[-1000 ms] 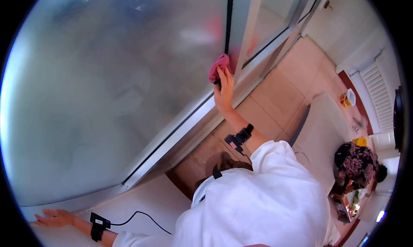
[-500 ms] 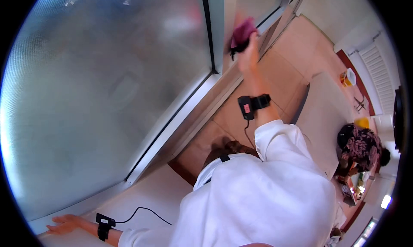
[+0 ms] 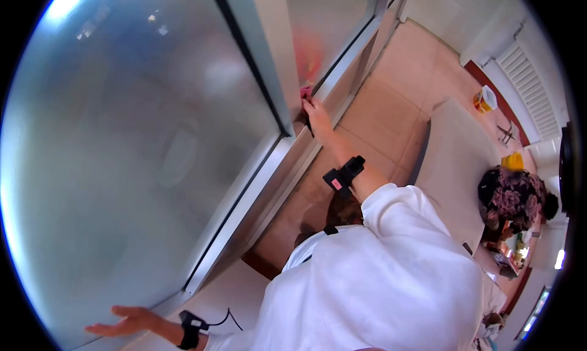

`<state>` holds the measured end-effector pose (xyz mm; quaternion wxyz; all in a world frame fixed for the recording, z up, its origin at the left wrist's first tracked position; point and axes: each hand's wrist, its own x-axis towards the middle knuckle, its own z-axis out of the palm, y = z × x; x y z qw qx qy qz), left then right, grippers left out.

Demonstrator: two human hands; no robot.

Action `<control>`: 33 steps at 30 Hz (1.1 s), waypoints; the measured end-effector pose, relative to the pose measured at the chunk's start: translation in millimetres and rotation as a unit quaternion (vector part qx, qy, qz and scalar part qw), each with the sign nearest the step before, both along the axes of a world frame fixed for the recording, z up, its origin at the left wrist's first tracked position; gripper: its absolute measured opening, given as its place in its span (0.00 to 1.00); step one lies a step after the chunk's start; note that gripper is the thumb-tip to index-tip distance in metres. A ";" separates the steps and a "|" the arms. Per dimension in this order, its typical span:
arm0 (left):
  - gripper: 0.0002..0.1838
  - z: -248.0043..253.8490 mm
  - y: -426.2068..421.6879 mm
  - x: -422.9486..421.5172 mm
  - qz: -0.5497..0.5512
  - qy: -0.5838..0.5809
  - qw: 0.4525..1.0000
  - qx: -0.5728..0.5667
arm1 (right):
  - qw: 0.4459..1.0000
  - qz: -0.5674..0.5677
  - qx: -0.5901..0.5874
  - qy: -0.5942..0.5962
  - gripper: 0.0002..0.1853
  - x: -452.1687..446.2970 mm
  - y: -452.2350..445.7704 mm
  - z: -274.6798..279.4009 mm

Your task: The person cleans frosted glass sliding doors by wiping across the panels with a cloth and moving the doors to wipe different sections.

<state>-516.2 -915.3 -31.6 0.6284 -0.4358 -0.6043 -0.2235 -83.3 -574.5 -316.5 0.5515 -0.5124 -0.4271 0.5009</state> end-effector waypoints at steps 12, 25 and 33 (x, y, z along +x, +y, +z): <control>0.37 -45.5 272.5 321.5 -0.298 -0.142 0.937 -0.115 | 0.992 -0.112 0.052 0.031 0.17 39.4 59.6 -26.3; 0.41 -25.0 319.0 363.8 -0.159 -0.085 0.983 -0.037 | 0.972 -0.224 0.067 -0.019 0.27 191.8 224.0 -2.8; 0.38 -24.2 329.9 362.8 -0.174 -0.055 0.983 -0.030 | 0.992 -0.073 0.089 -0.042 0.35 111.3 132.1 2.2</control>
